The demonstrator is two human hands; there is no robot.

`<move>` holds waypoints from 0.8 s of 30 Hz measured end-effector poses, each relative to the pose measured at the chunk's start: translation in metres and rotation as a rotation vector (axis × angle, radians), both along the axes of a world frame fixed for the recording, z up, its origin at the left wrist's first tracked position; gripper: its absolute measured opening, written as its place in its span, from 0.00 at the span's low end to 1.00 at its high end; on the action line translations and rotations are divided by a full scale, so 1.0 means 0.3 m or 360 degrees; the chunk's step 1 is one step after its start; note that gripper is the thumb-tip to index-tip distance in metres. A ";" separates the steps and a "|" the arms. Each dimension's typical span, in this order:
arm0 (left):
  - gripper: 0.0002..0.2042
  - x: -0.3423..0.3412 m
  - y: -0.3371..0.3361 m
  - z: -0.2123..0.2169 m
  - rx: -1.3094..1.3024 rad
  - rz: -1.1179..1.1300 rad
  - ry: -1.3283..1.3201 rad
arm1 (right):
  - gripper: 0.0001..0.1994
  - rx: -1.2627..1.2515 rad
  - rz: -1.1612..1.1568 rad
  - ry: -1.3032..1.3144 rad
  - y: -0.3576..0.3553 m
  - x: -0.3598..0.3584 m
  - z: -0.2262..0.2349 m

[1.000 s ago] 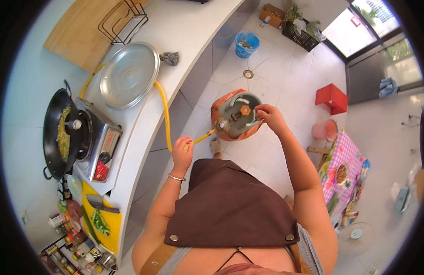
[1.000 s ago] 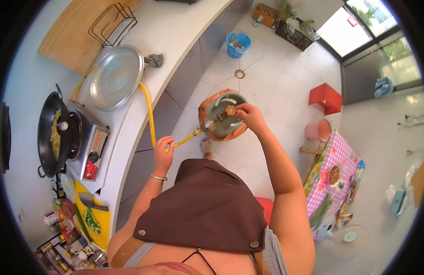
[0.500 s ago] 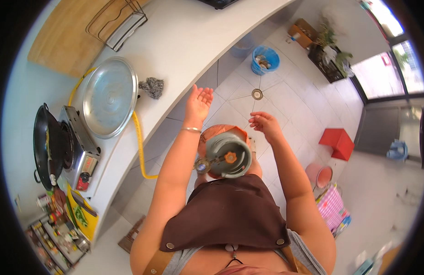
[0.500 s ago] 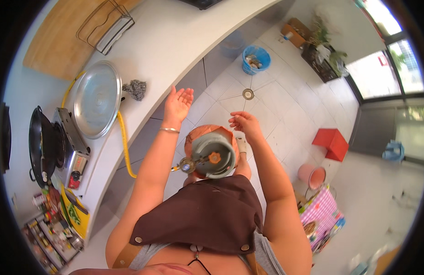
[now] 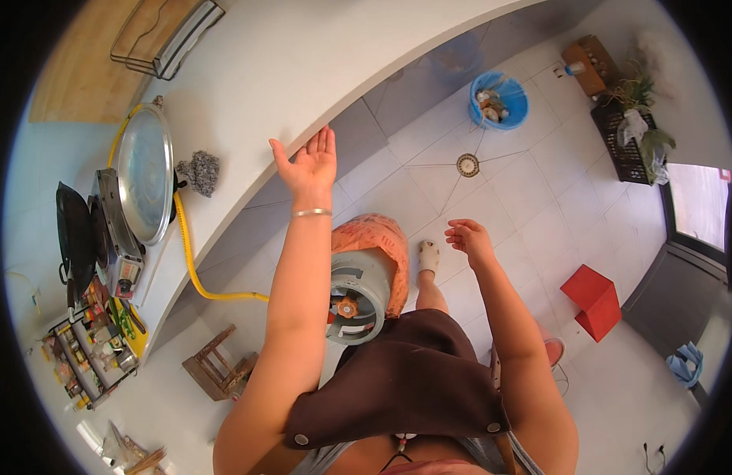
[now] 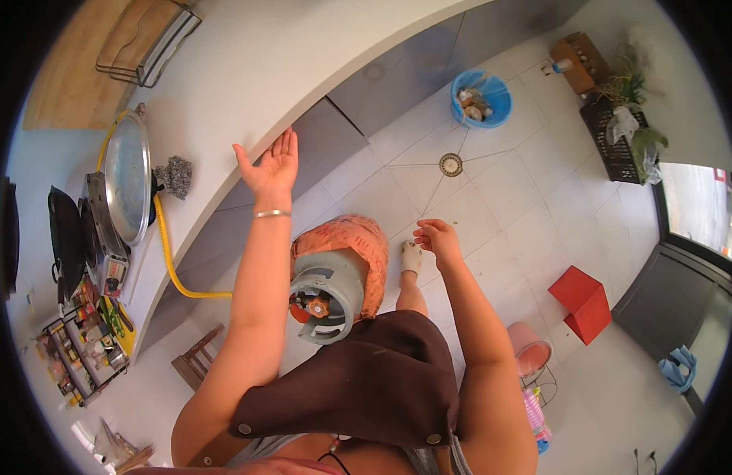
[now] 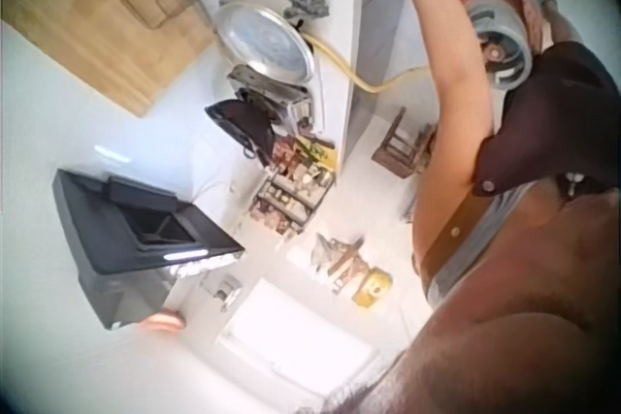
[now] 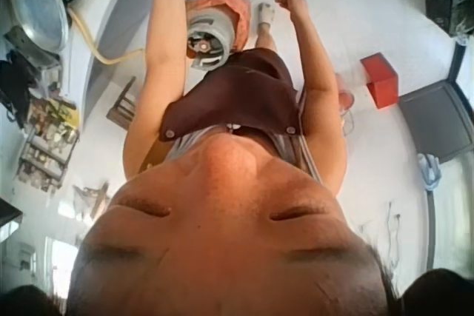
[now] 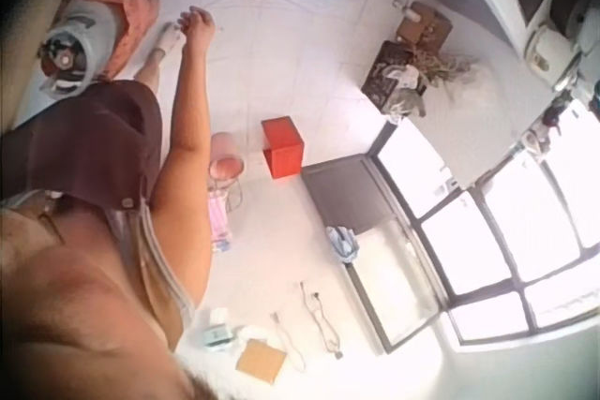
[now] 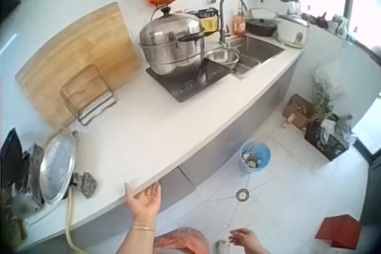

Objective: The person turns on a gas cylinder, chops a cucumber and garlic with a cleaver on a cutting board, puts the vegetables into a bowl, and checks food cooking in a wok.

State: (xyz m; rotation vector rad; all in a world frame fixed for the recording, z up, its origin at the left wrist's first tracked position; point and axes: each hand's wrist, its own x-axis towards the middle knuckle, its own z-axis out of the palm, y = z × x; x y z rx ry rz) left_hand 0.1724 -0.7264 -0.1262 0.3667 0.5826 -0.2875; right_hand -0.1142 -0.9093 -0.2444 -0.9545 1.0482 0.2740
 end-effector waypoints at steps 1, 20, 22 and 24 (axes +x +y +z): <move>0.28 -0.029 0.014 -0.018 0.0021 -0.0115 0.0007 | 0.11 0.0011 0.0035 0.0027 -0.005 0.000 -0.032; 0.05 -0.377 0.281 -0.122 0.1287 -0.0709 -0.0263 | 0.10 -0.1969 0.0882 -0.1168 0.320 1.098 -0.184; 0.05 -0.390 0.290 -0.115 0.1244 -0.0671 -0.0231 | 0.11 -0.1554 0.0968 -0.0778 0.404 1.212 -0.143; 0.05 -0.402 0.292 -0.116 0.1184 -0.0633 -0.0225 | 0.18 -0.1314 0.1100 -0.0680 0.437 1.336 -0.206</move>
